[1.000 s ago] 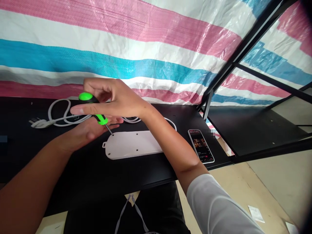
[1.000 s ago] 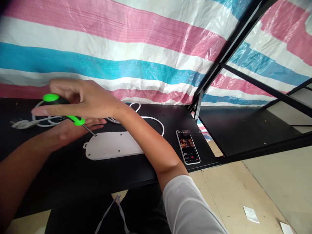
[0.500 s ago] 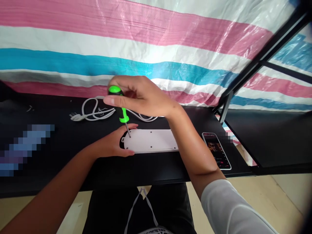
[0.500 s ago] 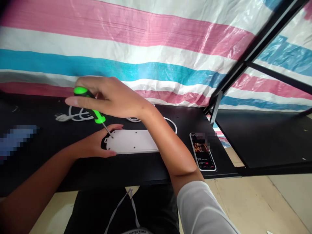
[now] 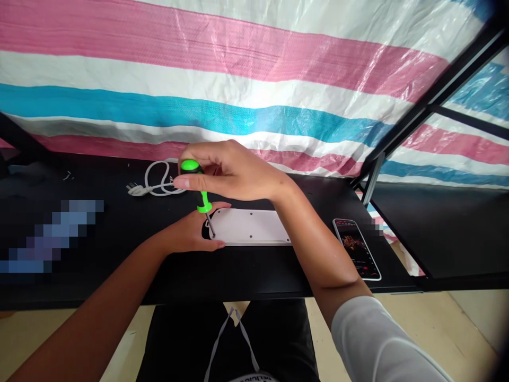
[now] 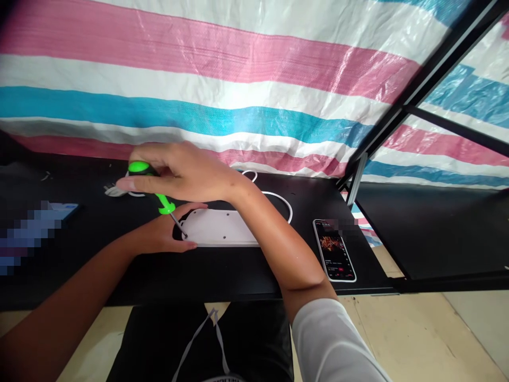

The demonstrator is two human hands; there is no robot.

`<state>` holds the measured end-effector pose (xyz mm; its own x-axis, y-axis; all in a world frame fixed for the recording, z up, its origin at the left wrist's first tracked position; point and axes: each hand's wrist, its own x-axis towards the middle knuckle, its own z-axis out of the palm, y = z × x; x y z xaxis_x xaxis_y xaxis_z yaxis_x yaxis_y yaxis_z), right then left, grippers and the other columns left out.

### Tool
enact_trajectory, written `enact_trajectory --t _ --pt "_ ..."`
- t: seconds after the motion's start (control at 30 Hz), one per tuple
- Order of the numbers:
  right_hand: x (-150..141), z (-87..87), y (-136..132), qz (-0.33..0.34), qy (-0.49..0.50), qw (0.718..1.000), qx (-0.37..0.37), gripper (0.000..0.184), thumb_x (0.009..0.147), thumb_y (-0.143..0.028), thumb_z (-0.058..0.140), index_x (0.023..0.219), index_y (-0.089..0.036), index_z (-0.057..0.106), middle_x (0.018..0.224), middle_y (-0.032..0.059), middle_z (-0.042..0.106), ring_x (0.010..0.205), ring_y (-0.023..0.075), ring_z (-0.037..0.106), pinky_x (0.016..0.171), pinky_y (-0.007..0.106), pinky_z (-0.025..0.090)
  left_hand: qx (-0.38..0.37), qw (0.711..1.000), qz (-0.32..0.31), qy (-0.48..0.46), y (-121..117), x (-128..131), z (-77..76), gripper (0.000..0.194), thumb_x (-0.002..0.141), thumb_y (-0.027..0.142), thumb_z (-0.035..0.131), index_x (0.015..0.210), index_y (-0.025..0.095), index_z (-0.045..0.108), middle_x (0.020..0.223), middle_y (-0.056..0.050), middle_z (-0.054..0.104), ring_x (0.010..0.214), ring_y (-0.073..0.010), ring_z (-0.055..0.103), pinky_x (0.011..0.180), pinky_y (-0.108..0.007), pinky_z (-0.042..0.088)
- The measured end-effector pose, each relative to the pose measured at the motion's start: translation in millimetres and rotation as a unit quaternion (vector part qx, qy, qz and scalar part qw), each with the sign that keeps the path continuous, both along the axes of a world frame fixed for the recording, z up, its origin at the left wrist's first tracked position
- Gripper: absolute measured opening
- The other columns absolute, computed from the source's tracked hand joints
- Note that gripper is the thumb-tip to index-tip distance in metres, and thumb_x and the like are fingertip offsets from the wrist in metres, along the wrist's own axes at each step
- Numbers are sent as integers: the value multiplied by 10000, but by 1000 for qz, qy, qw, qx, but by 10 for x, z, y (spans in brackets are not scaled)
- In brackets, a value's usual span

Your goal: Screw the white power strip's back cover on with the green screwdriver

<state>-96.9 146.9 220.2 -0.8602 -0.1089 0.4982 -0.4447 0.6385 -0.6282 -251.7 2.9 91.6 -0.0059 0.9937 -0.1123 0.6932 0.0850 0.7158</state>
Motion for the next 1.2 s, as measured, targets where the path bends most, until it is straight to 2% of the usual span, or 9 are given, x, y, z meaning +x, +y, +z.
enact_trajectory --t 0.23,0.4,0.5,0.67,0.8,0.9,1.03,1.13,1.2 --pt "-37 -35 5 16 15 1000 -1 237 1059 -331 659 904 -154 633 811 -21 556 724 102 438 668 259 381 -3 1000 -4 13 1 -14 -33 962 845 507 819 1645 268 342 1591 -139 497 1455 -407 497 1228 -562 397" --pt "-35 -33 10 9 0 1000 8 295 1061 -422 639 900 -177 612 841 -10 567 756 117 472 670 261 398 7 1000 -7 12 -6 -17 -28 974 838 520 831 1649 272 352 1600 -142 493 1459 -428 492 1218 -571 418" --pt "-32 -36 -8 -2 5 1000 15 257 1052 -367 660 889 -179 595 820 -23 532 743 112 447 672 251 390 4 1000 -2 17 -8 -17 -15 965 822 511 845 1634 270 384 1582 -143 511 1431 -441 513 1201 -600 430" --pt "-19 -22 -24 -29 22 998 54 190 1003 -294 732 939 -193 585 809 -43 553 724 105 458 721 253 406 13 1000 -3 24 2 -26 -47 919 833 527 827 1607 254 413 1642 -146 446 1509 -452 418 1260 -634 334" --pt "6 23 -77 -55 22 988 142 239 1057 -324 611 851 -209 572 846 -7 630 781 132 534 776 276 431 19 999 -1 27 21 -33 -80 946 816 552 835 1600 222 421 1660 -166 419 1537 -460 380 1276 -638 301" --pt "28 56 -145 -81 33 982 169 314 1077 -352 520 790 -236 573 775 -3 614 779 145 559 788 262 451 33 999 -1 27 26 -39 -91 897 798 568 851 1524 171 503 1554 -201 529 1472 -493 448 1231 -666 356" --pt "66 104 -172 -15 7 989 147 306 1081 -228 402 913 -249 657 936 -9 711 873 105 617 853 191 466 39 998 11 40 14 -44 -103 798 784 588 862 1397 151 595 1380 -186 644 1392 -506 517 1188 -668 409" --pt "83 133 -144 9 -38 989 143 289 1084 -279 476 883 -242 680 920 -33 721 825 83 617 797 177 476 34 998 0 48 8 -44 -113 852 819 606 827 1487 168 531 1491 -180 587 1420 -478 505 1214 -650 390" --pt "77 137 -141 -43 -48 985 162 368 1081 -390 549 763 -236 652 792 -40 677 751 92 596 735 201 477 29 998 -5 58 11 -42 -121 914 838 581 808 1572 174 448 1609 -173 491 1484 -443 454 1253 -615 357"
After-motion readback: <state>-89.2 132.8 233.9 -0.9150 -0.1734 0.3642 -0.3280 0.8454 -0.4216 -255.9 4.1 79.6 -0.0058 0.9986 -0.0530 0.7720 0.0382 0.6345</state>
